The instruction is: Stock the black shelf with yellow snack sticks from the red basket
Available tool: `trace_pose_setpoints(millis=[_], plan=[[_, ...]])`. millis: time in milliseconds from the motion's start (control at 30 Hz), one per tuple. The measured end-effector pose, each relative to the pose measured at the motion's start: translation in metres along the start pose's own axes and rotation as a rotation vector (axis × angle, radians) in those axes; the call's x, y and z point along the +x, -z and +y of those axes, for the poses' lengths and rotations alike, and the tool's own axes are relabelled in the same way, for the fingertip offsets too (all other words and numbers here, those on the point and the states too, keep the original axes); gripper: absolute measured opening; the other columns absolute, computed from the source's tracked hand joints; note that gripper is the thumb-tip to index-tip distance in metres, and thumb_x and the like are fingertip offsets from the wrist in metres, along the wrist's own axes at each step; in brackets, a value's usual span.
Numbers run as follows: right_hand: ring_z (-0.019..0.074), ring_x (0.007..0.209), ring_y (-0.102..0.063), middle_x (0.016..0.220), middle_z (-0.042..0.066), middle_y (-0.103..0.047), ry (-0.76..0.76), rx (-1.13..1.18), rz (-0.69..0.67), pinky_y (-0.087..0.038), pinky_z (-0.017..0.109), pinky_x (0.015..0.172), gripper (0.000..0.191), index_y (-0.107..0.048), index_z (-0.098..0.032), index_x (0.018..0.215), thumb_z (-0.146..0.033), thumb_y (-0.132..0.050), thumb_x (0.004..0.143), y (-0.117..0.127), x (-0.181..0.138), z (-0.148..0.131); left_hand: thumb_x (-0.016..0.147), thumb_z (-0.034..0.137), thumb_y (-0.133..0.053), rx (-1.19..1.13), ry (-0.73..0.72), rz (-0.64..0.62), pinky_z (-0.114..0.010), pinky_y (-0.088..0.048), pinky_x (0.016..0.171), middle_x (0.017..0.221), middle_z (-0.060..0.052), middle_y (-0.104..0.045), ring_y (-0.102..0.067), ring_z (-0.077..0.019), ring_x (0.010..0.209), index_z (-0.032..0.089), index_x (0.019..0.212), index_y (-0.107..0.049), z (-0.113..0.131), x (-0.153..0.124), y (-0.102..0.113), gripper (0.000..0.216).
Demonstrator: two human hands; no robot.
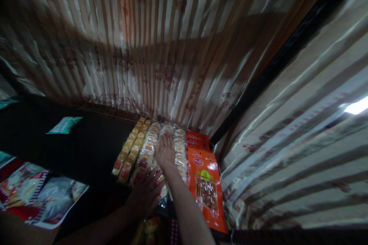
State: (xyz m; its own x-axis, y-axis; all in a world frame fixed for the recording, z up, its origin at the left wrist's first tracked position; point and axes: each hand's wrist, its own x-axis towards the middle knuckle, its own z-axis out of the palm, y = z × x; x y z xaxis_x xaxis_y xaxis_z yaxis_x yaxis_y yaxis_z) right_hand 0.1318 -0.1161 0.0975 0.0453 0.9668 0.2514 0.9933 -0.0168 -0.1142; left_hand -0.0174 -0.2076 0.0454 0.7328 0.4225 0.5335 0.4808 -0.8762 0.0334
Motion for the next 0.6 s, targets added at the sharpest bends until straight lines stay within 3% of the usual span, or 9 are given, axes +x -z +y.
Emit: trace_pose_setpoints(millis=[267,600], plan=[[0.0251,0.138,-0.022,0.146,0.019,-0.031,-0.060,0.002,-0.145,-0.013,0.040,0.113,0.064,-0.035,0.000,0.137,-0.045,-0.028,0.093,-0.007,0.023,0.004,0.088,0.029,-0.046,-0.007,-0.003,0.038,-0.046,-0.030,0.110,0.146,-0.010,-0.035,-0.023,-0.0271,0.138,0.017,0.134,-0.040,0.000,-0.002,-0.003,0.048],[0.0258,0.136,-0.027,0.142,0.020,-0.039,-0.031,0.003,-0.100,-0.013,0.039,0.113,0.062,-0.040,0.000,0.135,-0.044,-0.029,0.092,-0.007,0.019,0.003,0.088,0.029,-0.045,-0.006,-0.001,-0.012,-0.046,-0.029,0.110,0.148,-0.010,-0.032,-0.021,-0.0278,0.139,0.017,0.131,-0.043,-0.001,0.001,-0.001,0.045]])
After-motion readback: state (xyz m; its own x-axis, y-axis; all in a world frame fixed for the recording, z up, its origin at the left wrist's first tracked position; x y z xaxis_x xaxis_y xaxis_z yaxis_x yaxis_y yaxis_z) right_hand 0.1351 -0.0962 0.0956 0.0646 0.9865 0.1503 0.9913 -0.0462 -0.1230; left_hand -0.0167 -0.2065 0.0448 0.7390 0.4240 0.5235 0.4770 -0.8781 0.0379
